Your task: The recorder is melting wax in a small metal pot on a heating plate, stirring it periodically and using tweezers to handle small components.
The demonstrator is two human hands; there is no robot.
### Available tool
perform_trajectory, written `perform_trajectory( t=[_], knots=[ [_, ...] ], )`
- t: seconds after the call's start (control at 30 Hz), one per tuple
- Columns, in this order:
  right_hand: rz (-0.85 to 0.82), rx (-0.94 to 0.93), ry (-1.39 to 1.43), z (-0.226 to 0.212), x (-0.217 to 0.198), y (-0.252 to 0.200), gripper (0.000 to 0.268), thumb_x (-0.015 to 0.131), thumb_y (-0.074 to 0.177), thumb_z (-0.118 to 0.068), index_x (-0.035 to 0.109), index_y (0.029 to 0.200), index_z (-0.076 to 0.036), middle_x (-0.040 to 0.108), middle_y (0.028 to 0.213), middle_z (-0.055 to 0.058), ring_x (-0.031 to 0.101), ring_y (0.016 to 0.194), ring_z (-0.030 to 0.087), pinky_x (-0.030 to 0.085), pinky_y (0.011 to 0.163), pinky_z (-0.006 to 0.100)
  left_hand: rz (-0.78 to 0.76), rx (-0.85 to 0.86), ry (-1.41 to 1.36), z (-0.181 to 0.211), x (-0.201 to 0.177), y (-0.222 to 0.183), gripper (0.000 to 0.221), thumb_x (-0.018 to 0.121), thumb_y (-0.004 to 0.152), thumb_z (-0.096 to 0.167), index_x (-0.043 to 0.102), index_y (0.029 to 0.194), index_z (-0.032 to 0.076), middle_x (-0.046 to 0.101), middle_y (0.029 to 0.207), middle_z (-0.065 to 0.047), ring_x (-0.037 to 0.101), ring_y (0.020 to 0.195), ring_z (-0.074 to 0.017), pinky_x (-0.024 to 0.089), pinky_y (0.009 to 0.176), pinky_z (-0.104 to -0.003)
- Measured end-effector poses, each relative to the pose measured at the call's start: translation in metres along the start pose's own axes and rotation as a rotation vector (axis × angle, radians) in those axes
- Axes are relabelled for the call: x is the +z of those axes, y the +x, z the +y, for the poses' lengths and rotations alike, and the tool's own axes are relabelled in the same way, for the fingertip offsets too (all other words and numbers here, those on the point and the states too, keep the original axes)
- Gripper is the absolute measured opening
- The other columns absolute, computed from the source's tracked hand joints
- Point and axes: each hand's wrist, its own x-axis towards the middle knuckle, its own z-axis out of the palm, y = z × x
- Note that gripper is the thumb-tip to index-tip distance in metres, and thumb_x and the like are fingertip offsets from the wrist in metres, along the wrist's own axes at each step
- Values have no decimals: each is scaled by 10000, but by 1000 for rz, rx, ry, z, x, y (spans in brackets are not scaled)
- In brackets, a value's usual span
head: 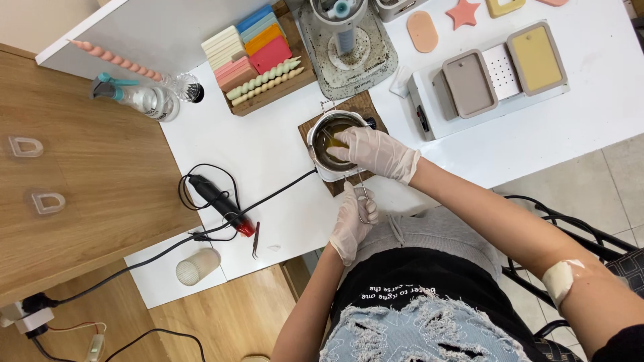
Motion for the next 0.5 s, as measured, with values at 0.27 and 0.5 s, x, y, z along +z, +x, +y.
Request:
perform_trajectory(
  t=[0.27,0.5],
  knots=[
    [-131,-125,121,2,-22,-8,391,659,829,-125,699,1217,-153,690,1222,147,682,1096,302,579,870,373,-26,-1,17,3,-3,-3,644,265,1048,667,518,928,87,421,600,-22,363,521,-166,341,527,-314],
    [61,523,454,-10,-40,-16,217,633,988,-238,742,1107,-94,756,974,138,727,899,302,572,803,380,-34,29,42,2,-6,-1,642,276,1050,660,531,953,79,451,612,-29,419,536,-174,359,537,-321]
  ],
)
